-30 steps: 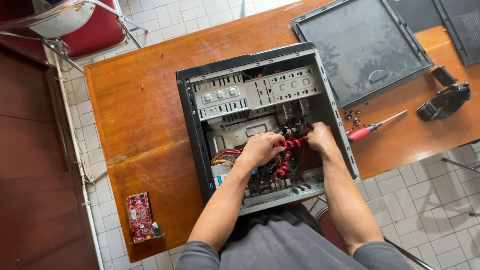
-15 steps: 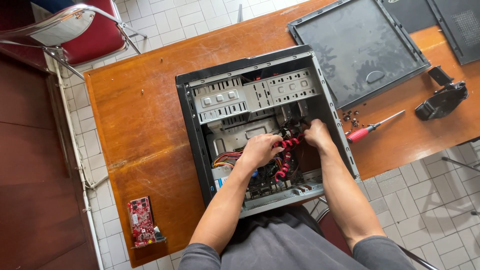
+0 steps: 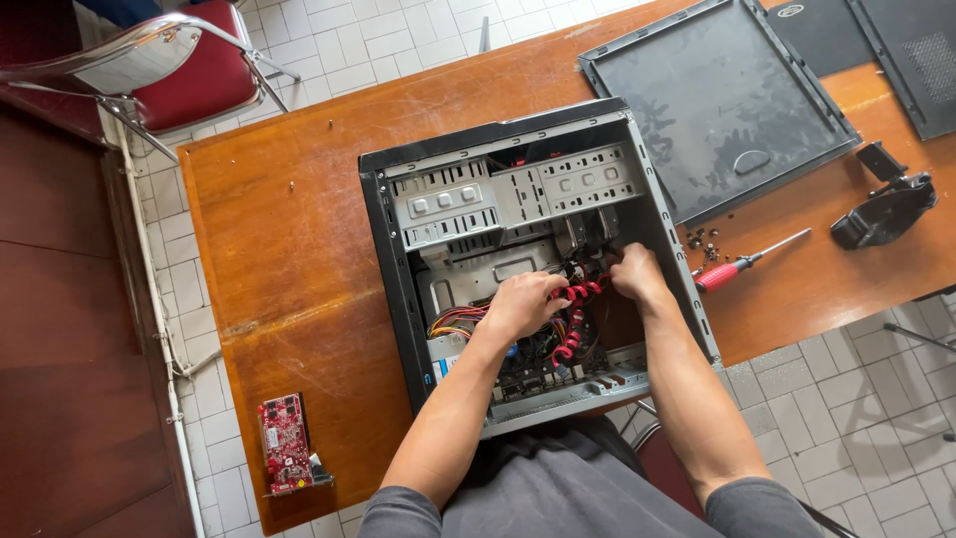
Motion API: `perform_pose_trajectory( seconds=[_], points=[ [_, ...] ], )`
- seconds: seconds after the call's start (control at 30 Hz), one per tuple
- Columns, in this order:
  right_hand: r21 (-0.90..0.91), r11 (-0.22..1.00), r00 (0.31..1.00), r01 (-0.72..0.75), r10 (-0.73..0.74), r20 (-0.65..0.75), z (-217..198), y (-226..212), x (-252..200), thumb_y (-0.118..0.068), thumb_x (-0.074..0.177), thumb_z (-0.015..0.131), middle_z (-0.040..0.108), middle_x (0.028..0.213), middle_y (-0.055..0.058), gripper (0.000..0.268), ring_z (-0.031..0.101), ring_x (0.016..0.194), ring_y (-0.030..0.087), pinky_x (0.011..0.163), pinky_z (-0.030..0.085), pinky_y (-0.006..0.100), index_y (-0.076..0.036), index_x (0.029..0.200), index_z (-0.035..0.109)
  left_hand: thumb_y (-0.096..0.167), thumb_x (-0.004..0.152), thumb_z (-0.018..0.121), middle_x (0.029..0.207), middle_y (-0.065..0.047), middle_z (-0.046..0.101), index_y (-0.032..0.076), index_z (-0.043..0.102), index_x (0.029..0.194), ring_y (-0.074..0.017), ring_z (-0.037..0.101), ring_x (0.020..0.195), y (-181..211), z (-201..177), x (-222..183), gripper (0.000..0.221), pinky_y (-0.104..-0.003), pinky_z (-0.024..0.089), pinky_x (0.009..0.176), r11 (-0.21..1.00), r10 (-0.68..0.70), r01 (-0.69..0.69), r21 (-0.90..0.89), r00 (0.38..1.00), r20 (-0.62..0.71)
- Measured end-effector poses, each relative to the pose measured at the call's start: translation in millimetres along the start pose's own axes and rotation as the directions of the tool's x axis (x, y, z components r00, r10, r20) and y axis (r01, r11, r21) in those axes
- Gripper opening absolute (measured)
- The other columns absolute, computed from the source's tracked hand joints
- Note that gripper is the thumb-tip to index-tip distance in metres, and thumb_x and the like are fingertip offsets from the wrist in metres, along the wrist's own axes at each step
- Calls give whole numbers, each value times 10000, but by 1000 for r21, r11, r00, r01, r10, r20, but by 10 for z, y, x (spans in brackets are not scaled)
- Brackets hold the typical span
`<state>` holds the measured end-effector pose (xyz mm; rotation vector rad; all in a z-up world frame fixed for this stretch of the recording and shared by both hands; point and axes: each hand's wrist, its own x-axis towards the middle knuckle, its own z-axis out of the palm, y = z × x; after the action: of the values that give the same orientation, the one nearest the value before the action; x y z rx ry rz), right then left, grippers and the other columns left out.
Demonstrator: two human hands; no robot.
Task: Organizing and connecting power and data cables inside a desktop computer case during assembly or repair.
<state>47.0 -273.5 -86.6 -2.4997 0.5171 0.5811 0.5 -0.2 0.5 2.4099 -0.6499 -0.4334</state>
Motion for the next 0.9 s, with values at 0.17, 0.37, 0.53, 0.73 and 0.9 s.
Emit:
perform_pose_trajectory(
  seconds=[0.17,0.37,0.53,0.73,0.9],
  points=[
    [-9,1000,1000,7,-7,-4,-48,-81,-99,-282,925,668,754,1046,302,359,688,1121,452,932,573,527,25,1074,778,387,942,663,1014,-33,731,265,678,1201,-311,729,1001,19,-26,-9,287,-472,607,848,1000,-6,6,-6,1000,2],
    [11,1000,1000,13,-12,-2,-64,-91,-95,-307,936,658,753,1052,303,374,683,1126,457,926,568,542,21,1068,778,377,945,666,1011,-37,735,251,683,1202,-311,731,995,41,-63,-16,287,-469,606,840,1000,-10,10,-9,1000,10],
    [5,1000,1000,7,-7,-7,-151,-233,-266,-308,944,649,754,1060,300,368,684,1133,450,937,570,527,12,1069,780,382,940,669,1030,-48,737,243,680,1216,-320,729,1008,45,-45,-15,309,-480,604,852,1000,-5,5,-9,1000,20],
    [0,1000,1000,29,-29,2,-177,-243,-288,-291,935,637,750,1055,309,372,678,1133,455,931,562,553,36,1042,780,384,939,670,1030,-32,735,254,681,1213,-308,730,1007,19,-4,6,304,-464,606,851,1000,12,-11,-15,1000,24],
    [10,999,999,43,-43,-10,-130,-181,-238,-253,936,641,744,1042,328,369,682,1116,470,922,564,560,77,1034,776,375,931,676,1029,-37,734,256,684,1216,-317,729,1006,26,4,10,309,-472,607,850,1000,13,-13,-8,1000,22]
  ],
)
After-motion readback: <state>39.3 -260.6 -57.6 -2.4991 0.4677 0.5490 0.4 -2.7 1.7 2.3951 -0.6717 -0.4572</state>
